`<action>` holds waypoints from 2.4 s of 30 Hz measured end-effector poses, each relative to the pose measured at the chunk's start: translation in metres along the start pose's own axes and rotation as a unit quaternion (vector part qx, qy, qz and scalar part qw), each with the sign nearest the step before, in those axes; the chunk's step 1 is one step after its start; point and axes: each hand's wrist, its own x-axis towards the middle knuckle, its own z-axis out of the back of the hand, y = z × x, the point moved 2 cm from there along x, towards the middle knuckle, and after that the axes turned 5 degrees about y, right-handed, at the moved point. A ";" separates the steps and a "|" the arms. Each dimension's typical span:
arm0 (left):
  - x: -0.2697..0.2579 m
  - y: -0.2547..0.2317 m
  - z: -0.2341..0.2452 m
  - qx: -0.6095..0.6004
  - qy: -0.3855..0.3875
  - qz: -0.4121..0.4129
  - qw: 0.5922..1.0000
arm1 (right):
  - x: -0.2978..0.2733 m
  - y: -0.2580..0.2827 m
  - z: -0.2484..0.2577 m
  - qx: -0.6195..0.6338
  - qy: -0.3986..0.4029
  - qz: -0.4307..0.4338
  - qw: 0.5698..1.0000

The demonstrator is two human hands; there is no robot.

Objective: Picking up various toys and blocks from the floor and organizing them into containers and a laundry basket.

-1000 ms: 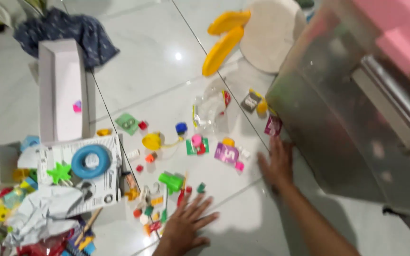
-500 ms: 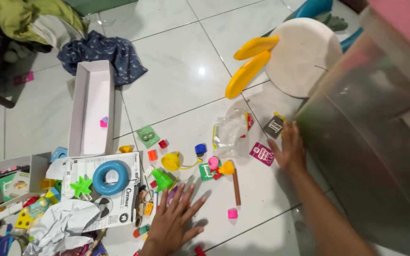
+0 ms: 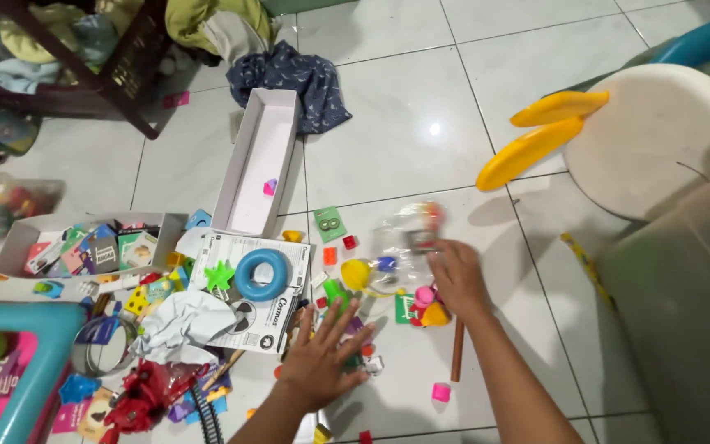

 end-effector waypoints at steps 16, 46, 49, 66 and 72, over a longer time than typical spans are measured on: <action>0.048 -0.031 0.032 0.010 0.172 0.086 0.981 | -0.057 -0.086 0.031 -0.195 0.009 -0.088 0.977; -0.089 -0.102 -0.057 -0.229 0.159 -0.113 0.954 | -0.042 -0.179 0.099 -0.161 -0.020 -0.082 0.983; -0.089 -0.055 -0.048 -0.123 0.025 -0.048 0.991 | -0.022 -0.191 0.107 -0.219 0.000 -0.083 0.972; -0.040 -0.031 -0.015 -0.084 0.066 0.067 0.992 | 0.009 -0.171 0.124 -0.222 0.150 -0.397 0.878; 0.013 -0.054 -0.010 -0.095 -0.009 0.031 0.995 | 0.011 -0.189 0.127 -0.191 0.128 -0.325 0.917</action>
